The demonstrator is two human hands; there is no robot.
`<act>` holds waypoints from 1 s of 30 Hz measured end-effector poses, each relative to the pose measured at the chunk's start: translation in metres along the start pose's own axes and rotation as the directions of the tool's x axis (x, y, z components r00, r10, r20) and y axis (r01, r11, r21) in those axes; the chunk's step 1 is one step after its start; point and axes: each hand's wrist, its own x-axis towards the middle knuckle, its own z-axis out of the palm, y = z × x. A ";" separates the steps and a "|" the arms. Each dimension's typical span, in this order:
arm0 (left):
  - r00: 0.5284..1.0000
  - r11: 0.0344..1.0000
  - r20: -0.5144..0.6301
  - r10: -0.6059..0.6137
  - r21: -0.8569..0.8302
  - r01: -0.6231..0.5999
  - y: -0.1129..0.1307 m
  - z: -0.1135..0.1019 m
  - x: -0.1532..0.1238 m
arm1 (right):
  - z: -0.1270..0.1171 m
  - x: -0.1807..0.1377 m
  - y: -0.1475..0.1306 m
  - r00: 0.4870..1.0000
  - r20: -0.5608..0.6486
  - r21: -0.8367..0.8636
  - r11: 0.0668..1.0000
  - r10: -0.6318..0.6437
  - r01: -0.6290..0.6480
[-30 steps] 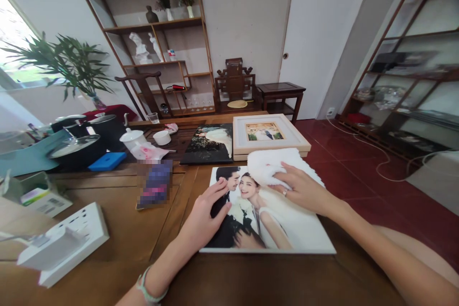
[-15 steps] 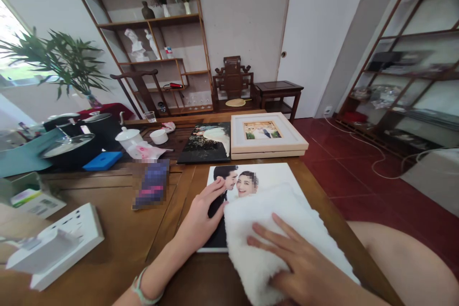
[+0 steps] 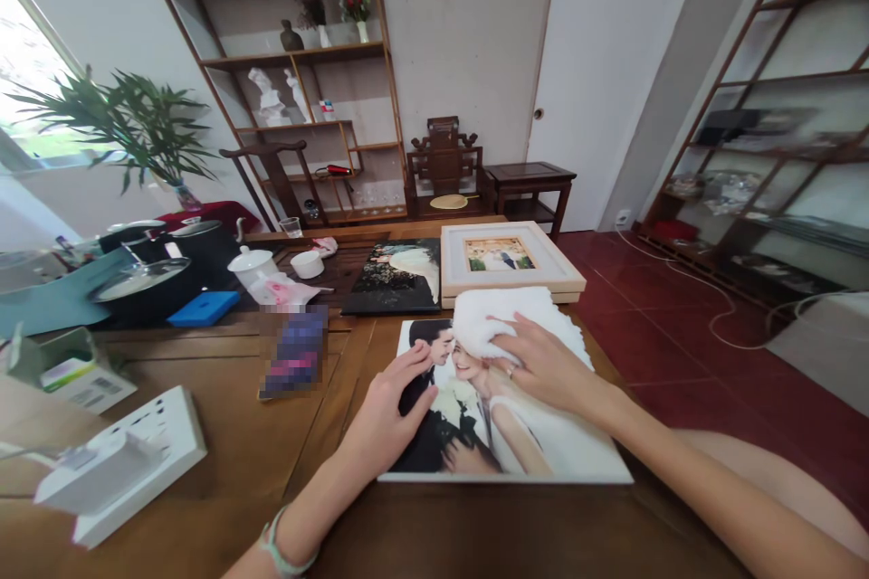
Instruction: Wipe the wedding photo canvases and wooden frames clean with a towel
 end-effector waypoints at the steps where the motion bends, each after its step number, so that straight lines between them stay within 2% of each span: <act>1: 1.000 1.000 0.004 -0.003 0.000 0.003 0.000 0.000 0.000 | 0.000 -0.001 -0.002 1.000 0.005 -0.002 1.000 0.000 0.000; 4: 1.000 1.000 0.013 -0.011 -0.001 0.011 -0.001 0.001 -0.001 | 0.000 -0.012 -0.016 0.999 0.041 0.016 1.000 -0.020 0.019; 8: 1.000 1.000 0.001 -0.013 -0.007 0.013 -0.001 0.001 -0.001 | -0.004 -0.045 -0.048 0.993 0.103 0.056 0.997 -0.050 0.044; 11: 1.000 1.000 -0.013 -0.007 -0.017 0.006 -0.001 0.001 0.000 | -0.003 -0.068 -0.067 0.968 0.171 0.106 0.980 -0.184 0.167; 14: 1.000 1.000 -0.004 0.000 -0.013 0.000 -0.001 0.000 0.000 | 0.000 -0.079 -0.074 0.942 0.161 0.123 0.953 -0.295 0.277; 16: 1.000 1.000 0.006 0.002 -0.004 -0.002 -0.002 0.000 0.000 | -0.001 -0.075 -0.073 0.945 0.179 0.135 0.959 -0.272 0.250; 18: 1.000 1.000 0.010 0.003 -0.001 -0.003 -0.002 0.001 -0.001 | -0.005 -0.065 -0.069 0.959 0.202 0.147 0.975 -0.196 0.168; 21: 1.000 1.000 0.006 0.009 -0.012 -0.009 -0.002 0.001 -0.001 | -0.006 -0.041 -0.055 0.985 0.148 0.129 0.989 -0.088 0.069; 23: 1.000 1.000 0.002 0.014 -0.024 -0.014 -0.002 0.000 -0.001 | -0.003 -0.024 -0.042 0.993 0.098 0.106 0.993 -0.068 0.057; 26: 1.000 0.999 0.001 0.011 -0.034 -0.011 -0.001 0.000 -0.001 | 0.003 -0.001 -0.025 0.993 0.102 0.081 0.995 -0.065 0.056; 30: 1.000 1.000 0.000 0.008 -0.028 -0.008 -0.001 0.000 -0.001 | 0.005 0.006 -0.026 0.992 0.121 0.036 0.998 -0.047 0.043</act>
